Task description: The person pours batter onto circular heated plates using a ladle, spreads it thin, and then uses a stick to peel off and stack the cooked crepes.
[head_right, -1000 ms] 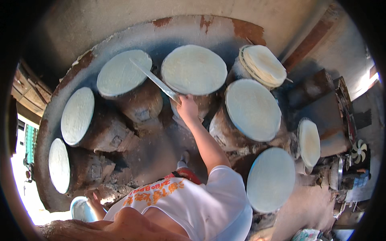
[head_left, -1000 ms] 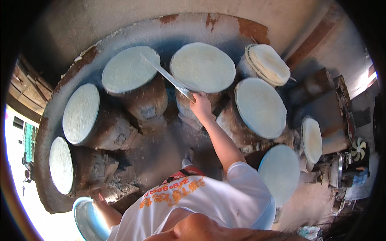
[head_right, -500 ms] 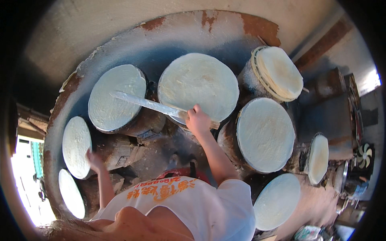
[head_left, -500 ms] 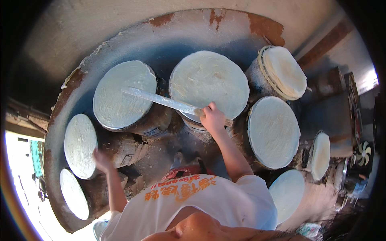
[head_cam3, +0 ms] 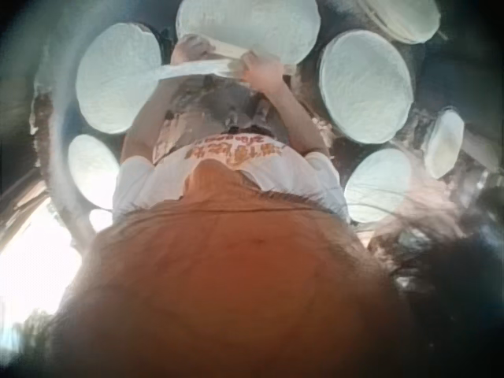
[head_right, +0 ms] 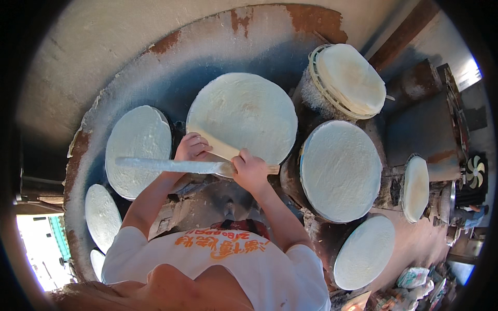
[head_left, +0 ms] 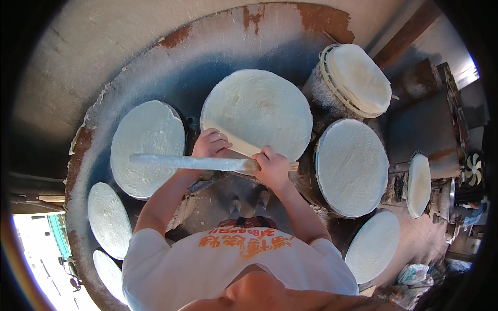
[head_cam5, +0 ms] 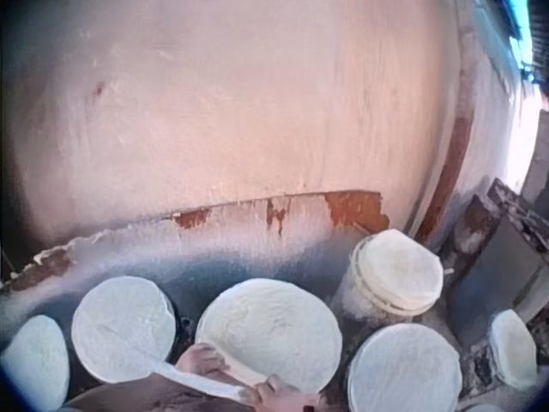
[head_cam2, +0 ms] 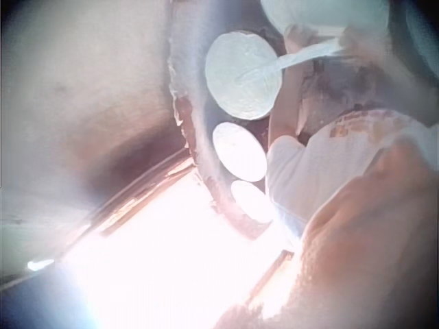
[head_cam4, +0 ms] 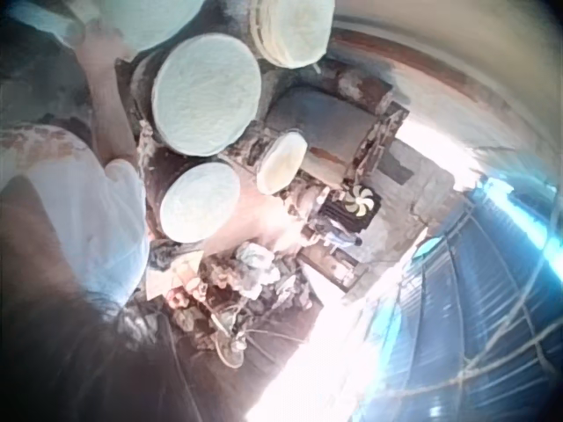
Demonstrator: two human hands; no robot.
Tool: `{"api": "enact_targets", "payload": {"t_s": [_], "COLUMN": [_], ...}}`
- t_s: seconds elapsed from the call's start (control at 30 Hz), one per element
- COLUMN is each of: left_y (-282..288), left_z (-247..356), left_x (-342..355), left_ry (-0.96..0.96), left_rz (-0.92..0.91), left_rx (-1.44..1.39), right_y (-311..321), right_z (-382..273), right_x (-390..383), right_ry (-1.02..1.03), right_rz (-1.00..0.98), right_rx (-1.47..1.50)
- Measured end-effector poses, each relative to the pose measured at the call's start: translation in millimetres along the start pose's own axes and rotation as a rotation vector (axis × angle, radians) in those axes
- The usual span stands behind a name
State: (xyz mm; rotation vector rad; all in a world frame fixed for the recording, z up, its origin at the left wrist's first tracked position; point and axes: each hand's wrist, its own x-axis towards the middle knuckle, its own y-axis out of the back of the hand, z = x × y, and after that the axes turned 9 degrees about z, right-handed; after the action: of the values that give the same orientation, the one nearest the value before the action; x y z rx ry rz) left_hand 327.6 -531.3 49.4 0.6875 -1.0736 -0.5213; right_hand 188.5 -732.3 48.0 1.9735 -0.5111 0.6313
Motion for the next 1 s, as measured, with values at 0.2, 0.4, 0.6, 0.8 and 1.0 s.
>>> {"api": "enact_targets", "payload": {"t_s": [0.2,0.4,0.6,0.8,1.0], "left_y": [15,23,30,67,61], "left_z": [9,13,-15,22,79], "left_x": [47,83,155,168,53], "left_ry": [-0.168,-0.1,0.077,-0.171,-0.265], "left_rz": [0.047,0.091,0.079,0.069,0.154], "left_rx": [-0.091,-0.086,-0.184,-0.039,0.085], "right_y": [24,81,111,71,51], "right_z": [7,17,53,63,95], "right_x": [10,-34,-74,-52,-44], "right_ry": [-0.019,-0.57,-0.991,-1.209,-1.213], "right_rz": [0.113,0.321,0.396,0.479,0.635], "right_rx": [0.09,0.212,0.175,0.911,1.436]}}
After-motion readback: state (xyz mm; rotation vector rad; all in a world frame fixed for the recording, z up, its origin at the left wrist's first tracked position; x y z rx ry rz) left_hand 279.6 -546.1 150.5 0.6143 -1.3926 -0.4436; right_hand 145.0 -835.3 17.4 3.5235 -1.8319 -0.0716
